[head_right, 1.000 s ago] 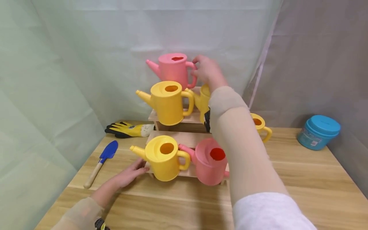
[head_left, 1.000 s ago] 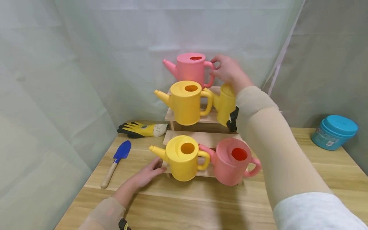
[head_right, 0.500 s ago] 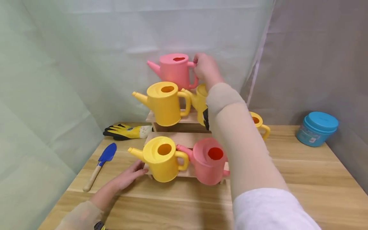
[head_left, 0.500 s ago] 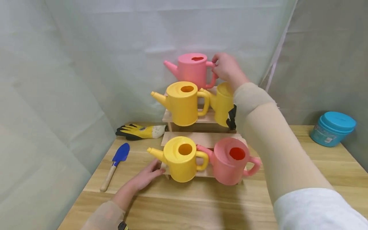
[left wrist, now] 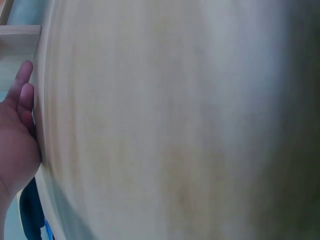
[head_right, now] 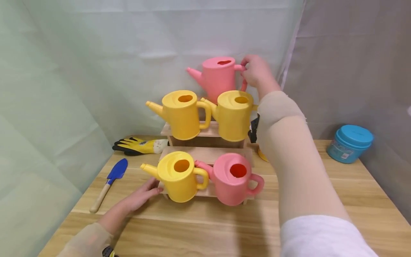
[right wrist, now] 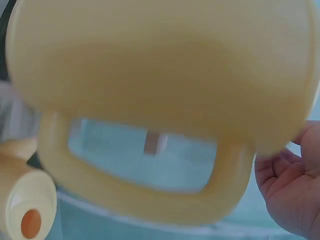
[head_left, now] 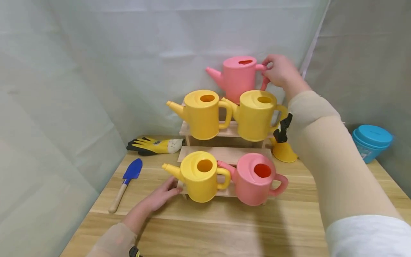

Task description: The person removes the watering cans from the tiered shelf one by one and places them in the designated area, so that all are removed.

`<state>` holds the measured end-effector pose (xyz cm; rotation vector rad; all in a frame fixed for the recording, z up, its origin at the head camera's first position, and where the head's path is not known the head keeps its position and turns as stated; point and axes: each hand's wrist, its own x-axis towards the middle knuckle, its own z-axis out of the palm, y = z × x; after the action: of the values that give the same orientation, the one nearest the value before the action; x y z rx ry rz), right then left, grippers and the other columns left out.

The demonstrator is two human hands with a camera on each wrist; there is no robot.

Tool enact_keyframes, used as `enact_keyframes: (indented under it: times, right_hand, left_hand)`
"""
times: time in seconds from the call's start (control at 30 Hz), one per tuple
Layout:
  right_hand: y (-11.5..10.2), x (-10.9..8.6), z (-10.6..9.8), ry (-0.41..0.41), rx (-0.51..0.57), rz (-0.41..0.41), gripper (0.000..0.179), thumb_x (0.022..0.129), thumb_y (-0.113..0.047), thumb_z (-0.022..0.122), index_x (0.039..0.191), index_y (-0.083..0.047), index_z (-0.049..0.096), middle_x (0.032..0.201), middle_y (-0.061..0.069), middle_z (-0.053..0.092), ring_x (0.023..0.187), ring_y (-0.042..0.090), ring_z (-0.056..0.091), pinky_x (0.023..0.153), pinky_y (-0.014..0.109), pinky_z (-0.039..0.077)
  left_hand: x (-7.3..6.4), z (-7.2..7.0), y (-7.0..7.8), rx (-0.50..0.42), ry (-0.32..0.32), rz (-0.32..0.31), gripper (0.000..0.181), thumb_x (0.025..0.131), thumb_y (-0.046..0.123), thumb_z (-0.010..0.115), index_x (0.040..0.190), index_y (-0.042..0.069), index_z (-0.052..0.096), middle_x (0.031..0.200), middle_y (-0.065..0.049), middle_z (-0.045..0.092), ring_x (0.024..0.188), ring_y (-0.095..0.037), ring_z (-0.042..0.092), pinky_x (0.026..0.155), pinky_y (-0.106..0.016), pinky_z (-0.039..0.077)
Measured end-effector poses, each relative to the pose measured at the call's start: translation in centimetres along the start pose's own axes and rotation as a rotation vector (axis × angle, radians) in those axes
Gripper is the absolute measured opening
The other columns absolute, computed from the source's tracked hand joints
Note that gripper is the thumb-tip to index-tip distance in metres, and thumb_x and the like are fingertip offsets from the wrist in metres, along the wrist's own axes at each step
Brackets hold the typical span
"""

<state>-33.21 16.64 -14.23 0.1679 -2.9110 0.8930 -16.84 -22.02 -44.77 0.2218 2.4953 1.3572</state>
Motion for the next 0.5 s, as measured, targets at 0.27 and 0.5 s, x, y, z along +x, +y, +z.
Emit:
enact_keyframes:
  times: [0.27, 0.5]
  right_hand:
    - [3.1, -0.8, -1.1, 0.065, 0.053, 0.068, 0.045, 0.098, -0.024, 0.045, 0.14, -0.01, 0.038, 0.121, 0.014, 0.052, 0.101, 0.029, 0.053, 0.083, 0.036, 0.045]
    - [6.0, -1.6, -1.8, 0.169, 0.07, 0.124, 0.046, 0.098, -0.029, 0.044, 0.141, -0.013, 0.039, 0.121, 0.013, 0.049, 0.099, 0.027, 0.051, 0.083, 0.035, 0.048]
  left_hand:
    - [-0.3, -0.5, -0.1, 0.015, -0.013, 0.003, 0.068, 0.092, 0.047, 0.053, 0.148, 0.023, 0.024, 0.147, -0.021, 0.03, 0.132, -0.04, 0.03, 0.104, -0.06, 0.024]
    - [-0.1, -0.5, -0.1, 0.003, -0.028, 0.014, 0.067, 0.092, 0.045, 0.053, 0.149, 0.024, 0.023, 0.148, -0.021, 0.029, 0.132, -0.04, 0.03, 0.103, -0.06, 0.024]
